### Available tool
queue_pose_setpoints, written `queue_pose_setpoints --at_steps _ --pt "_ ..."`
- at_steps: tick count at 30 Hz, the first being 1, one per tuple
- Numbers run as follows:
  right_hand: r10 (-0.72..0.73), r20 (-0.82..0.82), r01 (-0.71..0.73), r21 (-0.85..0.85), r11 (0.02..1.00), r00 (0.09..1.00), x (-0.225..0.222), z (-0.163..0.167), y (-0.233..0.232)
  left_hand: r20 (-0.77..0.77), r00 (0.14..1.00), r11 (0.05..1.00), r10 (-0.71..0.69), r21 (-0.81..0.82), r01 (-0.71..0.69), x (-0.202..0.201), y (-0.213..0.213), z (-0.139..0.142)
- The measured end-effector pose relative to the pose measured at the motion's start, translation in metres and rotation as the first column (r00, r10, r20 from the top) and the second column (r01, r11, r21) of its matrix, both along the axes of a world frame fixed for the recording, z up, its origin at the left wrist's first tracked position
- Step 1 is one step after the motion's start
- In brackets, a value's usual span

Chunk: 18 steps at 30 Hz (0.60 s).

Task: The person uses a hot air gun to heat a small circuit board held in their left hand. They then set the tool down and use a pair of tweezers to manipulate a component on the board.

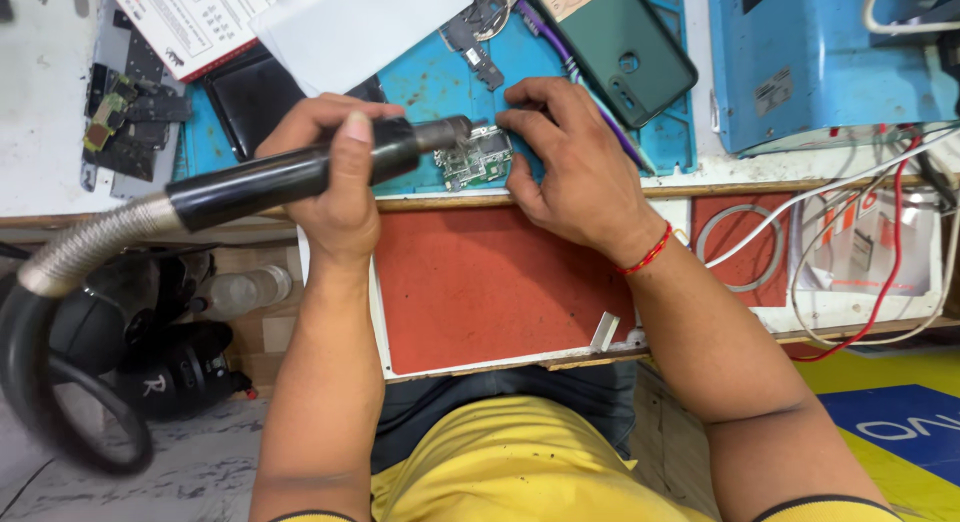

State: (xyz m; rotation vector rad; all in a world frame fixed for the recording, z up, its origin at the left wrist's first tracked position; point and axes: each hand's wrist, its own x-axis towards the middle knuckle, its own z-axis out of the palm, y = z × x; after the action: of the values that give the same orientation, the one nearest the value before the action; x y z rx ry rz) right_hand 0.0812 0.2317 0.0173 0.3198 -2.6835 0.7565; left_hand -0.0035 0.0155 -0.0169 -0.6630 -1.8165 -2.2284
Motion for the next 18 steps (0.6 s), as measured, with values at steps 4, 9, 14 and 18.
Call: queue_pose_setpoints --at_steps 4,9,14,18 --pt "0.006 -0.021 -0.006 0.025 1.0 1.0 0.0009 -0.0031 0.0013 -0.017 0.997 0.997 -0.072 0.01 0.072 0.0025 -0.0016 0.0004" --pt "0.019 -0.008 -0.019 0.026 0.999 1.0 0.0027 -0.0072 0.0029 -0.12 0.982 0.983 -0.148 -0.124 0.133 0.0012 -0.004 0.0013" --pt "0.031 -0.027 -0.03 0.05 0.998 0.999 0.0028 -0.008 0.0037 -0.057 0.996 0.994 -0.07 -0.086 0.064 0.001 -0.0027 0.0024" --pt "0.022 -0.014 -0.022 0.051 0.998 1.0 0.0027 -0.0082 0.0035 -0.029 0.999 1.0 -0.019 -0.001 0.019 0.0016 -0.0015 0.0017"
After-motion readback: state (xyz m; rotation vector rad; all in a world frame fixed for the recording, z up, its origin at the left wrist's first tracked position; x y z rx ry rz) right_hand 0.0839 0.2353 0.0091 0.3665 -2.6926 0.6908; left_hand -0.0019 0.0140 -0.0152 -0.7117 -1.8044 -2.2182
